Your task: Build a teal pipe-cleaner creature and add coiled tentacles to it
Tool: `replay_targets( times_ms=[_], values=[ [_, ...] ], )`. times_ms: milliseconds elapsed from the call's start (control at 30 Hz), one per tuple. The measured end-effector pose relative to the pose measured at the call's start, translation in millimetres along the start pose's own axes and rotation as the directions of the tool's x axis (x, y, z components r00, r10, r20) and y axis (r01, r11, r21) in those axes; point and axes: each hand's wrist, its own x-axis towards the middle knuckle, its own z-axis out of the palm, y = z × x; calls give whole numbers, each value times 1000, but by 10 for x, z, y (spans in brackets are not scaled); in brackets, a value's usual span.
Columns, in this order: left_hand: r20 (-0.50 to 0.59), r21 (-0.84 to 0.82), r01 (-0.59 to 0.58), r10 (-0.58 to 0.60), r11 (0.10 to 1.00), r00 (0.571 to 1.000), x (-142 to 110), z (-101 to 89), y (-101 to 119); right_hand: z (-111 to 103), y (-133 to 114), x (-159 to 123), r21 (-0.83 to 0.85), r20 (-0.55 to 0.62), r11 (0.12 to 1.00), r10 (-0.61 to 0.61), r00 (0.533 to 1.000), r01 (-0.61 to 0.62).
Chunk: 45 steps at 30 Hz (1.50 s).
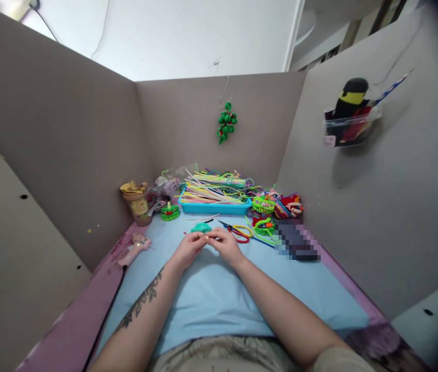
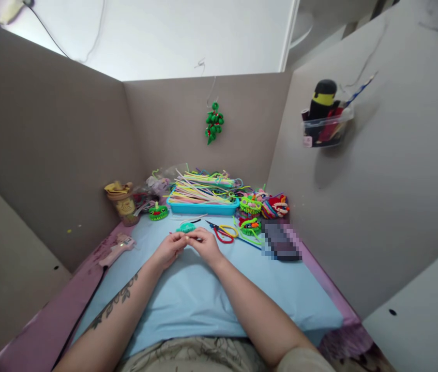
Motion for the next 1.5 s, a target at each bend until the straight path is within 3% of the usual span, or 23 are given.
replay_targets(
  times_ms=[200,333,467,600,800,1000,1300,1500],
  values=[
    [-29,302,-74,87,950,996,8,-53,5,-128,72,22,-213,100,955,-189,977,207],
    [-22,353,-116,133,928,991,17,-86,7,-150,108,18,-364,189,872,-275,943,328],
    [-60,430,-99,138,897,989,29,-94,-25,-114,148,2,-489,288,779,-282,915,393],
    [-104,506,-92,167,857,980,32,-77,-35,-68,189,-10,-554,312,737,-247,918,387],
    [-51,477,-131,176,869,983,39,-89,-44,-74,183,-27,-457,234,829,-236,943,321],
    [8,427,-186,202,885,979,48,-92,-52,-85,123,-21,-317,127,931,-148,981,182],
    [-17,271,-137,147,953,989,21,-37,-16,-52,48,-14,-192,20,976,-98,995,100],
    [-73,341,-120,154,932,985,20,-12,-32,-61,100,-8,-229,34,960,-156,987,160]
  ],
)
